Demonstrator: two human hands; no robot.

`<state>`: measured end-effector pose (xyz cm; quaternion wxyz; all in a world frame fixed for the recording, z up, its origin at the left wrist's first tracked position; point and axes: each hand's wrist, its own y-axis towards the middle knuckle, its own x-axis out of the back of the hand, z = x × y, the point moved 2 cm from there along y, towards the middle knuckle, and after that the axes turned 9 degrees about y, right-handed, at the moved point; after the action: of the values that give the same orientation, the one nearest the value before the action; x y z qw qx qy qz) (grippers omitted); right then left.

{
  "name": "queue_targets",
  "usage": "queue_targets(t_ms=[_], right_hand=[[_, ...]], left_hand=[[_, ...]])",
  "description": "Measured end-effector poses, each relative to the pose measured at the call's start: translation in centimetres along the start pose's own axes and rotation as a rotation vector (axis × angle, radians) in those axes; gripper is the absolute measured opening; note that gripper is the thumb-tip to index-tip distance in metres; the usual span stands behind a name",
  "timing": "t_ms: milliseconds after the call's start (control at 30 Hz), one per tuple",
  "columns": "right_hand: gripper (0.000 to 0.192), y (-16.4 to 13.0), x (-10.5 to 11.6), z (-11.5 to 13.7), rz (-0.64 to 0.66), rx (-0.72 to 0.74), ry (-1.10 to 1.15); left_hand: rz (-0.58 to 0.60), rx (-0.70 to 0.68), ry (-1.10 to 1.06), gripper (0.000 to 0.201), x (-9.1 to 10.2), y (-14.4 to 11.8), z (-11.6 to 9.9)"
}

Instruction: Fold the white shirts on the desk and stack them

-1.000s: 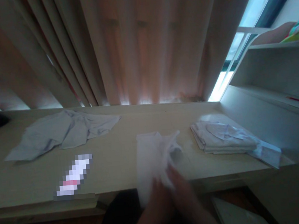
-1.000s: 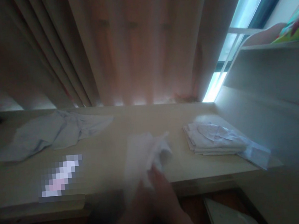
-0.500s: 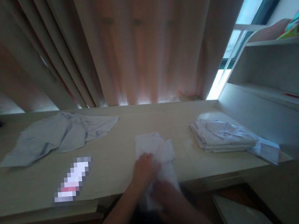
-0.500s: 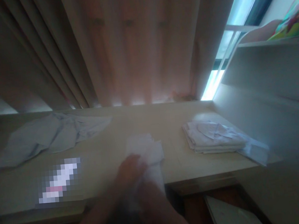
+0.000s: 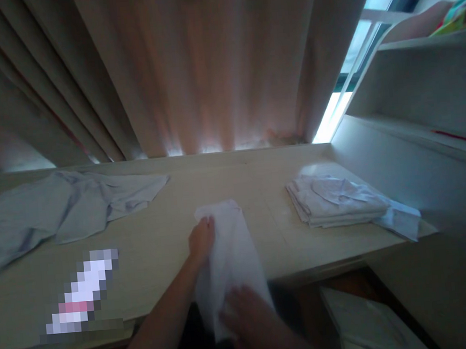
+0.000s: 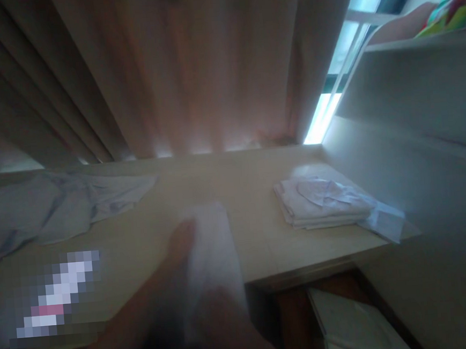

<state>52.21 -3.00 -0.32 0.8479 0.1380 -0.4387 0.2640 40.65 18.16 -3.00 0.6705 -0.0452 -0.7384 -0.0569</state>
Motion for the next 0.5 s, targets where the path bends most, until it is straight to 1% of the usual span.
queue_targets(t_ms=[67, 100, 133, 167, 200, 267, 300, 333, 367, 400, 433, 467, 500], right_hand=[[0.031, 0.2, 0.3, 0.2, 0.001, 0.027, 0.026], [0.03, 0.3, 0.6, 0.1, -0.004, 0.036, 0.045], [0.029, 0.5, 1.0, -0.1, -0.018, 0.044, 0.065], [0.028, 0.8, 1.5, -0.4, -0.043, 0.047, 0.084], [0.026, 1.2, 2.1, -1.0, -0.086, 0.045, 0.099], [0.024, 2.1, 3.4, -2.7, -0.222, 0.036, 0.116], [0.025, 2.6, 4.0, -3.8, -0.315, 0.027, 0.123], [0.026, 3.0, 4.6, -5.0, -0.416, 0.013, 0.132], [0.027, 3.5, 5.0, -6.3, -0.509, -0.013, 0.144], [0.029, 3.8, 5.2, -7.5, -0.576, -0.047, 0.152], [0.03, 4.2, 5.3, -8.6, -0.603, -0.083, 0.151], [0.031, 4.5, 5.1, -9.5, -0.597, -0.116, 0.141], [0.033, 4.9, 4.8, -10.1, -0.561, -0.136, 0.121]], left_hand=[[-0.03, 0.053, 0.019, 0.047, 0.3, -0.3, 2.6], [-0.053, 0.058, 0.027, 0.045, 0.4, -0.7, 3.2], [-0.088, 0.042, 0.034, 0.043, 0.6, -1.2, 3.4], [-0.134, -0.001, 0.038, 0.042, 0.6, -1.8, 3.1], [-0.18, -0.073, 0.039, 0.042, 0.6, -2.5, 2.4], [-0.227, -0.3, 0.028, 0.04, 0.0, -3.9, 0.4], [-0.224, -0.416, 0.019, 0.04, -0.5, -4.5, -0.6], [-0.208, -0.498, 0.012, 0.039, -1.1, -4.9, -1.4], [-0.179, -0.536, 0.01, 0.038, -1.8, -5.2, -1.8], [-0.16, -0.532, 0.014, 0.039, -2.4, -5.3, -1.8], [-0.155, -0.498, 0.025, 0.04, -2.9, -5.2, -1.5], [-0.159, -0.452, 0.038, 0.041, -3.3, -5.0, -0.9], [-0.163, -0.417, 0.048, 0.043, -3.5, -4.8, -0.1]])
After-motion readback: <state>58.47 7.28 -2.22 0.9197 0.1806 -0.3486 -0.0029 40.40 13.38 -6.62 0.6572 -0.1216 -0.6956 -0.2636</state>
